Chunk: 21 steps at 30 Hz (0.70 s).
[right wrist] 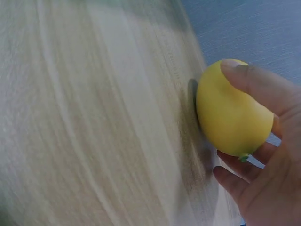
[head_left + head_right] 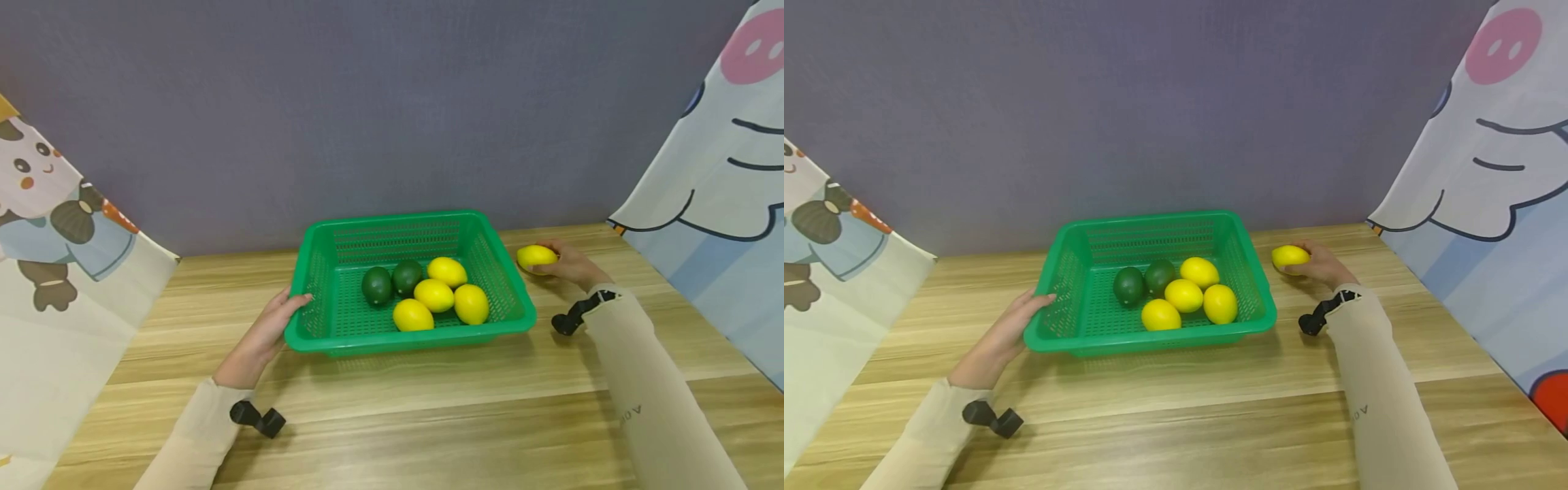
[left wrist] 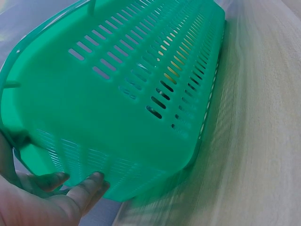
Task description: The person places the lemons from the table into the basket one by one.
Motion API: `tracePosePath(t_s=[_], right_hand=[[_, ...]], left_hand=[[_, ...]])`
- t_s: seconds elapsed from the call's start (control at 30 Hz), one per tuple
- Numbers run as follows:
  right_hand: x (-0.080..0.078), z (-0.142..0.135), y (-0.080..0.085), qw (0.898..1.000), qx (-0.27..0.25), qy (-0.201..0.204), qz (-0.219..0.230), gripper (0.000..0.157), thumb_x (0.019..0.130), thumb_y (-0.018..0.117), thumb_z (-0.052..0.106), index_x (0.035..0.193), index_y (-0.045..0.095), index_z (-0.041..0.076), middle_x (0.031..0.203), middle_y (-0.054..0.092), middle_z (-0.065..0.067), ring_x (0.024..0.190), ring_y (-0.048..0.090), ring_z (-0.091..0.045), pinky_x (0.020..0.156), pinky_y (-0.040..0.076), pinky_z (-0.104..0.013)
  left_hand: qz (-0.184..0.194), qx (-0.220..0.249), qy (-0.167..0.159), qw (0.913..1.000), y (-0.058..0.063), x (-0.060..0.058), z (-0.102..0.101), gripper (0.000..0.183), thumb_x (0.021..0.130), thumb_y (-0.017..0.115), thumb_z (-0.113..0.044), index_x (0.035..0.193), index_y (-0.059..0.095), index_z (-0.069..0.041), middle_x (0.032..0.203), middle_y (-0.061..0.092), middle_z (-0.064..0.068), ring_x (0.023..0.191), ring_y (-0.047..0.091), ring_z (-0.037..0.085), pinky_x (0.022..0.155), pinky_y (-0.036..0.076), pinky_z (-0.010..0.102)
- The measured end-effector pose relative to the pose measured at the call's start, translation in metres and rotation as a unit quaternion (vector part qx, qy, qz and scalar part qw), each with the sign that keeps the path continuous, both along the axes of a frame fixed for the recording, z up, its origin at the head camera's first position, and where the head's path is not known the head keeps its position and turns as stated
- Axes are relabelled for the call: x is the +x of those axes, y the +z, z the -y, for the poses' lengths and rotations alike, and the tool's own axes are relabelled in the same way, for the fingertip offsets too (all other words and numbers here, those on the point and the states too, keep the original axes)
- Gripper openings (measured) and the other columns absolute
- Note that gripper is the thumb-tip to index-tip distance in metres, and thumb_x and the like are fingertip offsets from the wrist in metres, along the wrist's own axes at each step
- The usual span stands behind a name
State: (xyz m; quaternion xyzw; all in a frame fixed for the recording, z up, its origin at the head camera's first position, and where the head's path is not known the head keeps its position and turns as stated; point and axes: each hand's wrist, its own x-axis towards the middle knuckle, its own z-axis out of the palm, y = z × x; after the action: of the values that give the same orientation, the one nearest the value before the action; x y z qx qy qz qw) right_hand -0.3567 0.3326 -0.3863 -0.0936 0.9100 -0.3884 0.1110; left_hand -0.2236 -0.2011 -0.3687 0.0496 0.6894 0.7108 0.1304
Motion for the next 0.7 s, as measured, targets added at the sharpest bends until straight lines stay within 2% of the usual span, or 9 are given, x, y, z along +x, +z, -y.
tracePosePath(t_s=[0.2,0.5,0.7], right_hand=[[0.0002,0.0001,-0.0016,1.000,-0.009,-0.007,-0.003,0.076,0.090,0.064,0.030,0.144,0.024,-0.004,0.140,0.029,-0.030,0.122,0.034,-0.043,0.102,0.029,-0.058],[-0.0007,-0.0037,-0.0036,1.000,0.003,-0.014,0.001,0.079,0.091,0.062,0.034,0.145,0.021,-0.006,0.139,0.031,-0.031,0.120,0.036,-0.044,0.100,0.030,-0.058],[0.0006,-0.0044,-0.0031,1.000,-0.018,-0.014,0.013,0.076,0.092,0.062,0.031,0.145,0.021,-0.005,0.139,0.032,-0.030,0.119,0.036,-0.042,0.099,0.031,-0.055]], left_hand=[[-0.002,-0.004,0.003,1.0000,0.0006,0.0010,-0.0007,0.054,0.101,0.040,-0.020,0.143,0.022,0.008,0.094,0.065,0.001,0.083,0.066,0.012,0.075,0.055,0.027],[-0.001,0.001,-0.003,1.0000,0.0015,0.0009,-0.0006,0.054,0.101,0.040,-0.020,0.144,0.020,0.007,0.097,0.064,0.003,0.085,0.066,0.013,0.077,0.055,0.028],[0.001,0.005,-0.002,1.0000,0.0018,0.0013,-0.0009,0.054,0.101,0.040,-0.019,0.144,0.021,0.008,0.097,0.064,0.003,0.085,0.066,0.012,0.077,0.055,0.027]])
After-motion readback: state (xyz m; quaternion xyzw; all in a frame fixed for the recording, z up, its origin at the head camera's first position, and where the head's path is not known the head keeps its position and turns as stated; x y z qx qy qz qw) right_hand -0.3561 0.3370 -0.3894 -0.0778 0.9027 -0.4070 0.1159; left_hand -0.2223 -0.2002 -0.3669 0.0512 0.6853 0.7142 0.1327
